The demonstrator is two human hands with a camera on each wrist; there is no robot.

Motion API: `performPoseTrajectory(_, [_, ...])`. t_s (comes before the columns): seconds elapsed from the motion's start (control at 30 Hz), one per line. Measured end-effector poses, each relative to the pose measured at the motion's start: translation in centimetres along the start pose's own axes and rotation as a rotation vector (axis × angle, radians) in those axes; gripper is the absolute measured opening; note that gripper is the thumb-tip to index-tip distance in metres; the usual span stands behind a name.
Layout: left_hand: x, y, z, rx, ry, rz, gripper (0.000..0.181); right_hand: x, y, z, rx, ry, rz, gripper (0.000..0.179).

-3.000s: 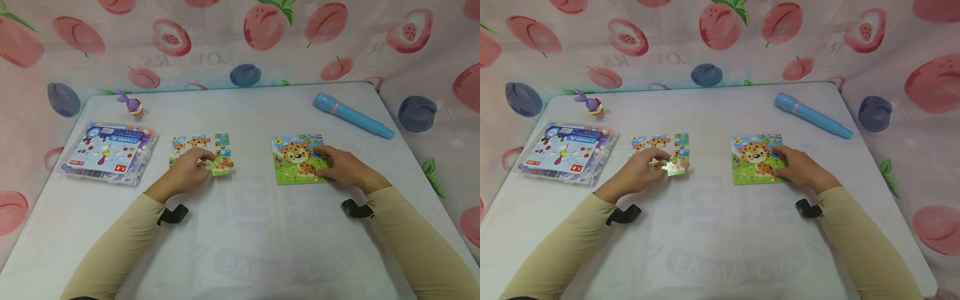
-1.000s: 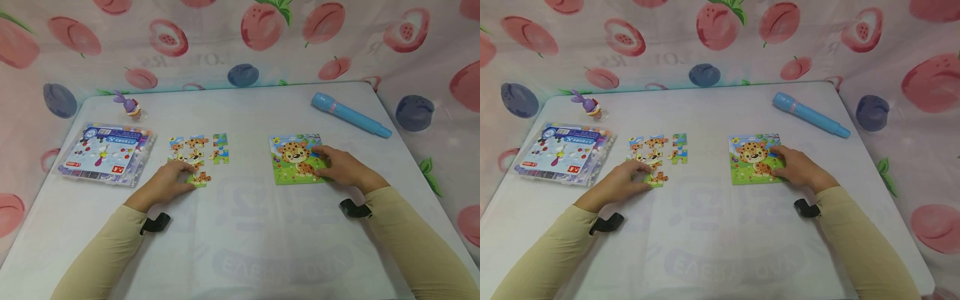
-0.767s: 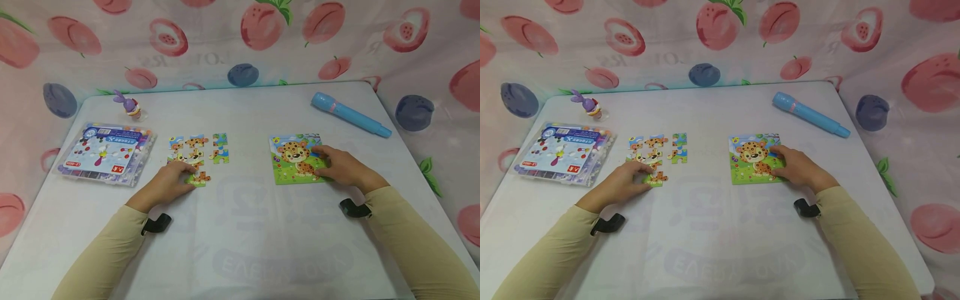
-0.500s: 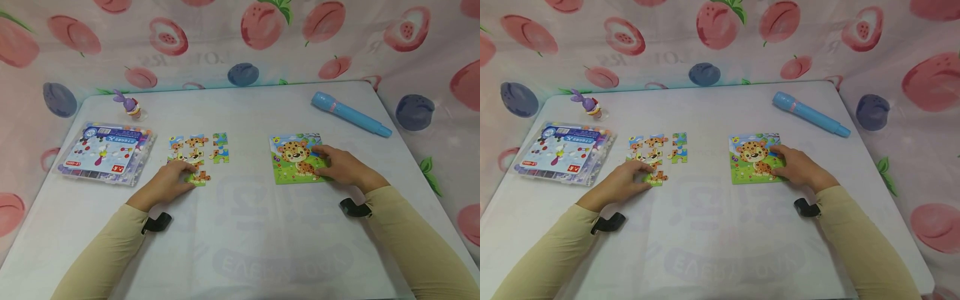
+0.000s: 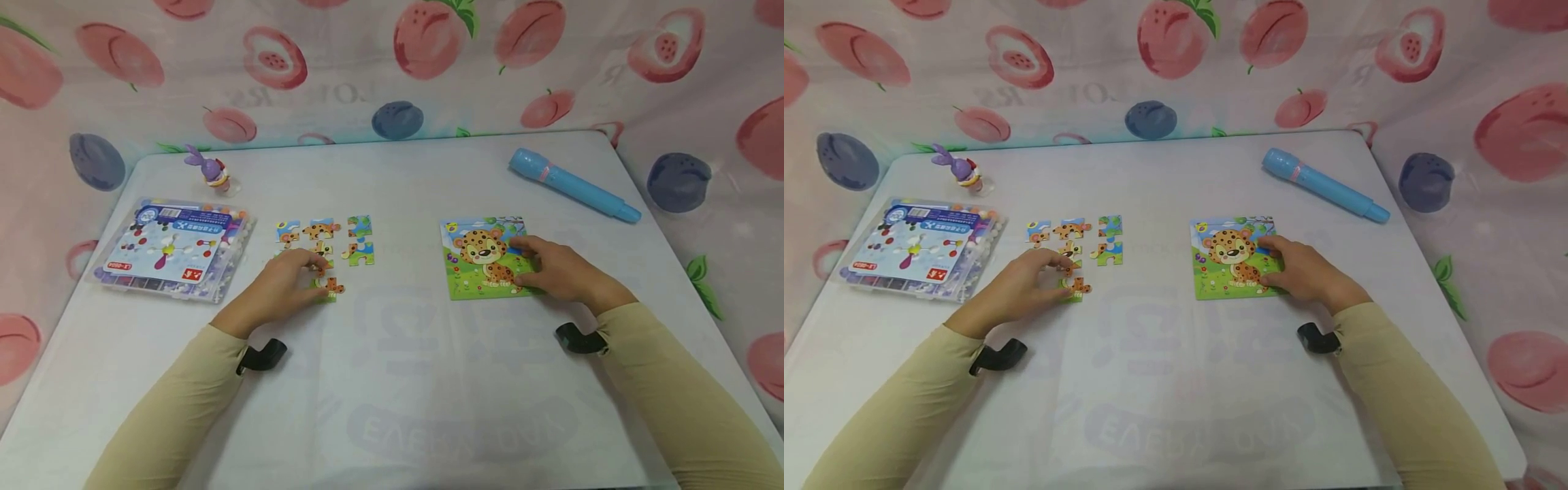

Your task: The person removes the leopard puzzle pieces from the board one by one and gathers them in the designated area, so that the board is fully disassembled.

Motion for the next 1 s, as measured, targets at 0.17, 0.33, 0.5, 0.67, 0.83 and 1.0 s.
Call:
performPoseTrajectory(0.17, [1.2, -1.2, -0.3, -0.001, 0.007, -0.026, 0.046, 0.0, -0.1, 0.0, 0.01, 0.002, 0.0, 0.072])
performPoseTrajectory(0.33, [2.5, -2.4, -1.0, -0.003, 0.022, -0.069, 0.046, 0.0, -0.2, -0.1, 0.013, -0.003, 0.006, 0.072])
performPoseTrajectory(0.5, [3.9, -3.6, -2.0, -0.001, 0.058, -0.126, 0.046, -0.2, -0.1, -0.1, 0.01, -0.015, 0.02, 0.07])
performPoseTrajectory(0.67, [5.2, -4.8, -3.2, 0.01, 0.096, -0.146, 0.046, -0.3, 0.3, -0.2, -0.013, -0.017, 0.02, 0.07])
performPoseTrajectory(0.83, [6.7, -6.1, -4.1, 0.023, 0.135, -0.163, 0.046, -0.9, 0.1, -0.2, 0.002, -0.014, 0.007, 0.074])
performPoseTrajectory(1.0, [8.3, -7.4, -4.8, 0.014, 0.171, -0.17, 0.046, -1.2, -0.2, -0.5, 0.003, -0.036, 0.012, 0.072])
Point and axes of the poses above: each hand's wrist, its own x-axis towards the middle knuckle, its own z-axis out of the back of the hand, y = z × x, the point moved 2 cm from there along x, towards the middle knuckle, and after that the axes turned 9 degrees about y, right-handed, at the moved point
